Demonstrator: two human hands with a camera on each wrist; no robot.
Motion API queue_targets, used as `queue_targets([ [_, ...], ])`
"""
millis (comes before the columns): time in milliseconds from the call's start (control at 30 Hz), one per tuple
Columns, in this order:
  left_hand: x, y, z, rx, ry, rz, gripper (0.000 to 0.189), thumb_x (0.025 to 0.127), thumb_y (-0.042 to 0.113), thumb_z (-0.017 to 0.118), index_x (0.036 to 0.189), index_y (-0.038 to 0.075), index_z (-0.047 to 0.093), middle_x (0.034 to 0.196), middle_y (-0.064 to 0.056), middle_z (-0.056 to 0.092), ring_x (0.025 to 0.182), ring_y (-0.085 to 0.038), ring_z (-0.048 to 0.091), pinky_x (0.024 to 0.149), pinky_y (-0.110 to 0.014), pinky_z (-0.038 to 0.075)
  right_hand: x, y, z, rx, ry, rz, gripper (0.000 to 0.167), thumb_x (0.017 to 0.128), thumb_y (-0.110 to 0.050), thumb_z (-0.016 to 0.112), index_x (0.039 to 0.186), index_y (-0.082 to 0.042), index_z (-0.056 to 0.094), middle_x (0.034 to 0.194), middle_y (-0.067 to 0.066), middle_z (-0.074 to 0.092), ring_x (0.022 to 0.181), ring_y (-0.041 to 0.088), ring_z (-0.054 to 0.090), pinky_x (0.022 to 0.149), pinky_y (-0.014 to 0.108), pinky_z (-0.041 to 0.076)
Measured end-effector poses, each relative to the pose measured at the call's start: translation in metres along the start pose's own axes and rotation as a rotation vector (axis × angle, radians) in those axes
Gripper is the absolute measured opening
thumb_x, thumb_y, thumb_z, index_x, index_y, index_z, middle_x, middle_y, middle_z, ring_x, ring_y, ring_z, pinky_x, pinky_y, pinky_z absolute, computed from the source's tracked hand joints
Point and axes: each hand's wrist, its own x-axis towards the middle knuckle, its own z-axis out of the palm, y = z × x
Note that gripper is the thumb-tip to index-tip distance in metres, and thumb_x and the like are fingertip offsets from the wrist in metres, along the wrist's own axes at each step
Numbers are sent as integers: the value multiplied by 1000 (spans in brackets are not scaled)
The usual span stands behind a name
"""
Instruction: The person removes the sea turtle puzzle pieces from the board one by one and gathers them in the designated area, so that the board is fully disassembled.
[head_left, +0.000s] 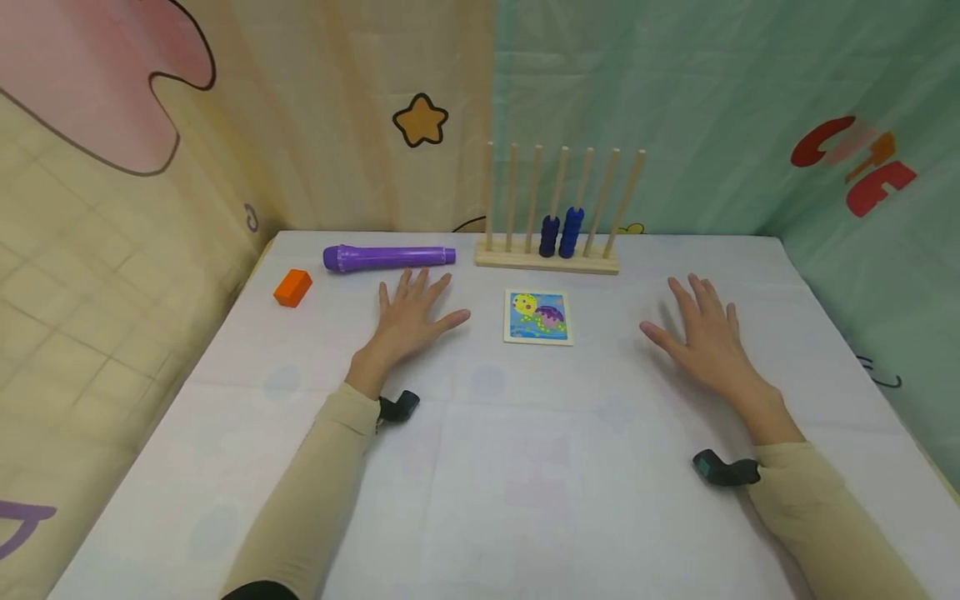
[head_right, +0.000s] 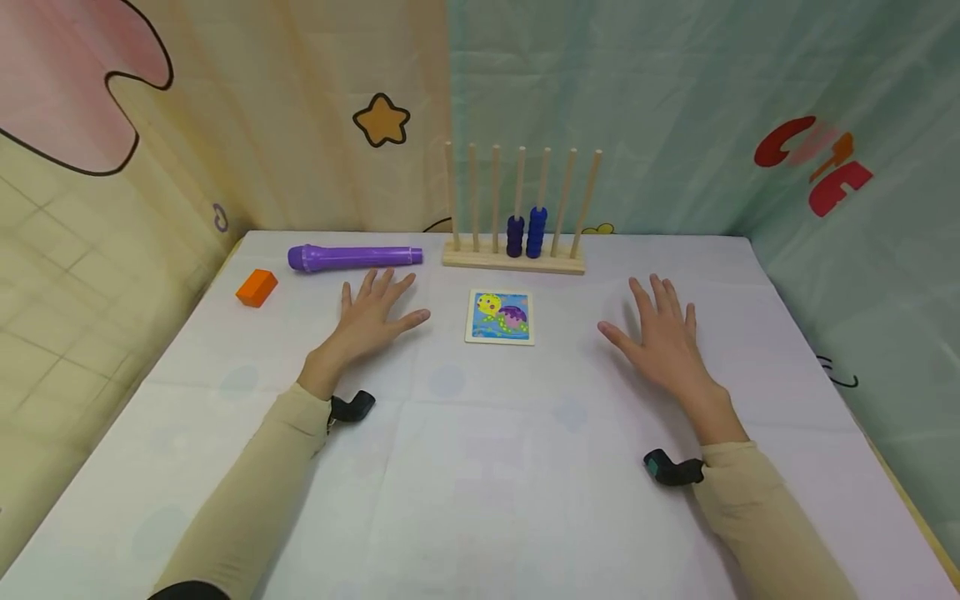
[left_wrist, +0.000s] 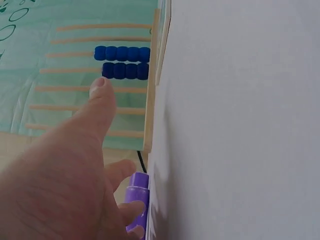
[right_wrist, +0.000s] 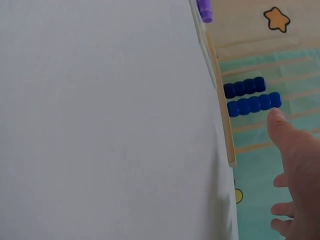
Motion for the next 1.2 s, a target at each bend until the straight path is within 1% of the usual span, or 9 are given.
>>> queue_targets([
  [133,5,3,7,-74,-28,6,90,98,76,50,169,27,23,178,-14,10,165,-39,-3,128,-67,-13,6,-9,10,66,-4,-10,89,104,-53,60,165,0,23,170,35,15,157,56,11,118,86,5],
  [200,8,5,10,-105,-35,18,92,98,75,51,170,26,22,178,-14,9,165,-38,-4,129,-64,-13,11,-15,15,103,-7,-11,87,105,-52,59,165,1,25,169,36,18,156,57,15,119,84,10],
  [367,18,17,18,-138,-47,68,93,96,75,55,169,25,25,178,-12,10,165,-36,-4,132,-59,-11,25,-29,29,164,-10,12,81,107,-52,54,163,2,30,167,34,25,156,54,22,123,75,20],
  [500,27,28,25,-118,-64,110,93,95,74,57,169,25,26,178,-11,11,165,-35,-2,133,-56,-10,38,-44,43,202,4,35,76,108,-50,53,160,3,36,164,32,35,155,50,28,126,70,22],
  [600,33,36,30,-98,-82,142,95,94,75,59,169,27,25,178,-10,10,165,-34,-3,133,-54,-10,46,-57,53,236,16,53,69,109,-44,56,156,4,42,160,31,41,152,48,34,126,66,24],
  [800,40,45,36,-71,-84,190,108,83,77,71,169,30,26,178,-9,12,165,-34,-2,133,-52,-10,63,-84,70,289,63,61,55,106,-30,62,148,4,53,146,29,56,140,45,48,123,61,31],
  [933,46,51,41,-49,-87,220,113,78,79,75,168,30,29,178,-9,12,165,-34,-2,133,-53,-10,72,-99,79,336,89,63,48,104,-24,65,143,3,58,139,26,61,134,42,53,121,59,34],
  [1067,50,53,43,-19,-86,229,112,77,81,75,167,29,33,178,-9,12,165,-34,-2,133,-55,-9,82,-114,87,384,138,36,40,103,-19,67,136,4,63,134,24,66,127,39,59,117,56,40],
  [1200,49,53,45,-10,-76,223,110,77,80,75,166,29,35,178,-8,13,166,-33,-1,133,-55,-8,90,-128,96,439,181,29,33,101,-18,69,127,2,70,125,20,71,118,36,65,107,50,51],
])
